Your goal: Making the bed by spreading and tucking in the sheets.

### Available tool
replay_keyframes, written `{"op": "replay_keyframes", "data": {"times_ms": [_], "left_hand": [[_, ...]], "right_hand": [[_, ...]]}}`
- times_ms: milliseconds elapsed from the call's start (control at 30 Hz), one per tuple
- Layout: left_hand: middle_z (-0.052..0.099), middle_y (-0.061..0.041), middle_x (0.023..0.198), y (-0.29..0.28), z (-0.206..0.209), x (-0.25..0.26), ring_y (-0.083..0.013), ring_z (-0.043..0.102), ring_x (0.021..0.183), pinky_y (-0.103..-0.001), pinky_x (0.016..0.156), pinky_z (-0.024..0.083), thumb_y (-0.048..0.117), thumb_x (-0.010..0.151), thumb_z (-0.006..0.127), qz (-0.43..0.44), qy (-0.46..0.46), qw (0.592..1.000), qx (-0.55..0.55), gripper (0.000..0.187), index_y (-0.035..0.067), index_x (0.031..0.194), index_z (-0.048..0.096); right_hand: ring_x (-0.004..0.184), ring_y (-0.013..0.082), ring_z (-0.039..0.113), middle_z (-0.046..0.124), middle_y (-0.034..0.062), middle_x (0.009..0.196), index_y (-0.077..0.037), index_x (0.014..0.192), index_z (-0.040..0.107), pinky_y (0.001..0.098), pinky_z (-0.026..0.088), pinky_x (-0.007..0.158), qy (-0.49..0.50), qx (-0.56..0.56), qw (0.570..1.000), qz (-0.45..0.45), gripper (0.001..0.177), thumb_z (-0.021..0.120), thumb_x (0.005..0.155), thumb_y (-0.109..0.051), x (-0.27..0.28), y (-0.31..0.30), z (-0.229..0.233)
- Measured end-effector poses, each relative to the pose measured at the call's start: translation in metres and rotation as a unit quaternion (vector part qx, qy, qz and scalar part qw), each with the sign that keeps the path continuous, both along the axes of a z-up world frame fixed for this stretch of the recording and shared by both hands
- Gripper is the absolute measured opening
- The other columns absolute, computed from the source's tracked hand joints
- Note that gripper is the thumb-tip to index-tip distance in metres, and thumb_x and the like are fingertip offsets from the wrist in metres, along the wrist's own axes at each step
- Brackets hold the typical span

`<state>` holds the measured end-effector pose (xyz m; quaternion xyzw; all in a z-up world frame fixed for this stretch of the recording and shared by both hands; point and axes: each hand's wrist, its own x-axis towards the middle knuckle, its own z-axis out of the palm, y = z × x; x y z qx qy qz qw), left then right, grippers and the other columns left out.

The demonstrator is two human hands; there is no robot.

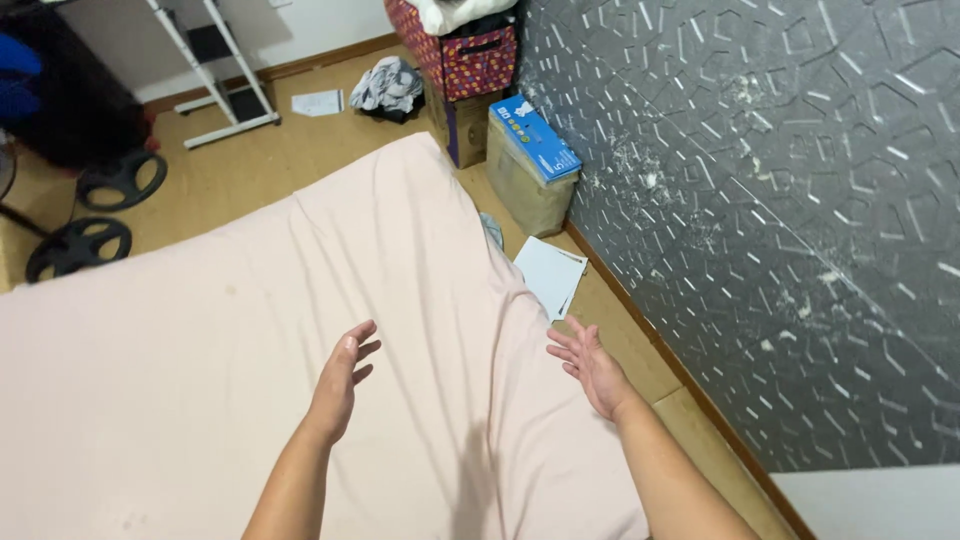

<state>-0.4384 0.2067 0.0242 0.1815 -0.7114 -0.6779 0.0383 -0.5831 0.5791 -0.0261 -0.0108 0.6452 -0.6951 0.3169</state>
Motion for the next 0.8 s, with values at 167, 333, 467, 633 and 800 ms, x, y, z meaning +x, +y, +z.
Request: {"op": "replay_keyframes", "data": {"times_ms": [167, 333, 467, 633, 800], "left_hand": [[0.047, -0.011, 0.157, 0.038, 0.007, -0.012, -0.0271, 0.049, 0.142, -0.047, 0.114, 0.039, 0.054, 0.1, 0.03, 0.053, 0.004, 0.999, -0.009, 0.071, 0.008, 0.151, 0.044], [0.046, -0.01, 0.158, 0.054, 0.011, -0.003, -0.0269, 0.048, 0.142, -0.046, 0.114, 0.039, 0.055, 0.099, 0.03, 0.09, -0.015, 0.996, -0.021, 0.072, 0.008, 0.151, 0.044], [0.047, -0.01, 0.157, 0.049, 0.011, 0.0, -0.0264, 0.049, 0.142, -0.046, 0.114, 0.039, 0.055, 0.099, 0.029, 0.09, -0.025, 0.995, -0.029, 0.071, 0.009, 0.151, 0.044], [0.047, -0.01, 0.157, 0.03, 0.001, 0.011, -0.0267, 0.049, 0.141, -0.047, 0.113, 0.04, 0.055, 0.099, 0.03, 0.083, 0.002, 0.996, -0.016, 0.072, 0.009, 0.151, 0.044], [0.048, -0.01, 0.156, 0.008, 0.005, 0.024, -0.0264, 0.05, 0.14, -0.046, 0.113, 0.04, 0.054, 0.1, 0.028, 0.059, 0.007, 0.998, 0.0, 0.069, 0.009, 0.15, 0.045]], "right_hand": [[0.145, 0.0258, 0.043, 0.045, 0.0088, 0.161, -0.021, 0.164, 0.013, 0.0471, 0.019, 0.121, -0.007, -0.023, 0.997, 0.071, 0.098, 0.019, 0.087, -0.081, -0.052, 0.014, -0.015], [0.145, 0.0252, 0.042, 0.043, 0.0084, 0.162, -0.021, 0.164, 0.015, 0.0474, 0.019, 0.121, 0.0, -0.04, 0.991, 0.129, 0.096, 0.021, 0.088, -0.08, -0.078, 0.002, -0.016], [0.146, 0.0248, 0.042, 0.043, 0.0084, 0.162, -0.02, 0.164, 0.014, 0.0474, 0.018, 0.121, -0.007, -0.052, 0.989, 0.139, 0.097, 0.02, 0.088, -0.081, -0.081, -0.016, -0.022], [0.145, 0.0259, 0.042, 0.043, 0.0092, 0.162, -0.02, 0.164, 0.014, 0.048, 0.018, 0.121, 0.017, -0.048, 0.989, 0.14, 0.097, 0.018, 0.089, -0.08, -0.069, -0.039, -0.005], [0.145, 0.0262, 0.042, 0.042, 0.0099, 0.162, -0.018, 0.164, 0.009, 0.0476, 0.019, 0.121, 0.025, -0.036, 0.992, 0.116, 0.099, 0.018, 0.088, -0.08, -0.046, -0.048, 0.007]]}}
